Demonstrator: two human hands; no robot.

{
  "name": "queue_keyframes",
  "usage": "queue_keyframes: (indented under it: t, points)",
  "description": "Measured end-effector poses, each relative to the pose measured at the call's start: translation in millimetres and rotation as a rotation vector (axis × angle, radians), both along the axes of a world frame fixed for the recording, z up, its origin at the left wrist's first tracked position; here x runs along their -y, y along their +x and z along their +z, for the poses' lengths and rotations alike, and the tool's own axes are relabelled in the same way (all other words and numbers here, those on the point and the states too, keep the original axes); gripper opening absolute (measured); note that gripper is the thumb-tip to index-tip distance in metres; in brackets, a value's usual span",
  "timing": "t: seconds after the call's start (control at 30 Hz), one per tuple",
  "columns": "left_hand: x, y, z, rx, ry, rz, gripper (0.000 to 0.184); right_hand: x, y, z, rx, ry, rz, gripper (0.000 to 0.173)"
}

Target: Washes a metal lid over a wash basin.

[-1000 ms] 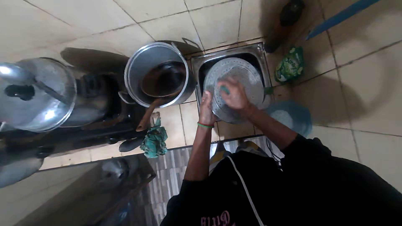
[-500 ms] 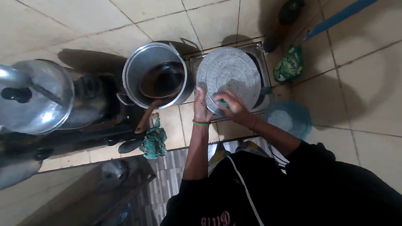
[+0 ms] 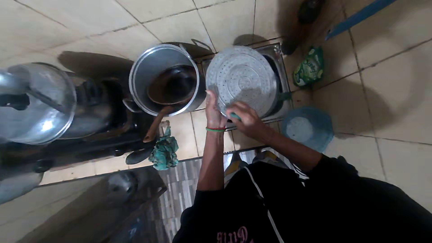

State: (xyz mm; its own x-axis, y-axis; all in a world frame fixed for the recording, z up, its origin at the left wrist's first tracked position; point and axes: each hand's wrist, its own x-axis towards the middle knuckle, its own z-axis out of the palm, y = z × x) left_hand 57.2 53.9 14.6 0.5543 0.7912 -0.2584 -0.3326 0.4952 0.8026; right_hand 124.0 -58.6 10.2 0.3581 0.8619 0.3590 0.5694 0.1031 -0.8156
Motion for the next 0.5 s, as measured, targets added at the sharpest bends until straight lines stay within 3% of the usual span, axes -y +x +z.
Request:
queue_keyframes:
  t: [0.07, 0.17, 0.3, 0.4, 0.5]
  points:
    - [-11.4, -10.0, -1.9, 0.049, 0.0, -0.007, 0.041, 24.8, 12.7, -11.3, 0.056, -0.013, -0.01, 0.015]
    - [-12.9, -20.8, -0.6, 0.098, -0.044, -0.054, 0.043, 36.2, 74.6, -18.1, 0.055, -0.141, -0.222, 0.019]
    - [7.0, -18.3, -2.8, 0.049, -0.051, -0.16, 0.041, -0.6, 134.9, 4.5, 0.022, -0.288, -0.471, 0.026]
    - [18.1, -7.9, -3.5, -0.007, 0.003, -0.203, 0.042, -32.9, 96.6, 17.3, 0.043, -0.101, -0.345, 0.018]
    - [8.9, -8.4, 1.4, 0.044, -0.022, -0.156, 0.038, -26.4, 45.4, 2.1, 0.176, 0.091, -0.137, 0.018]
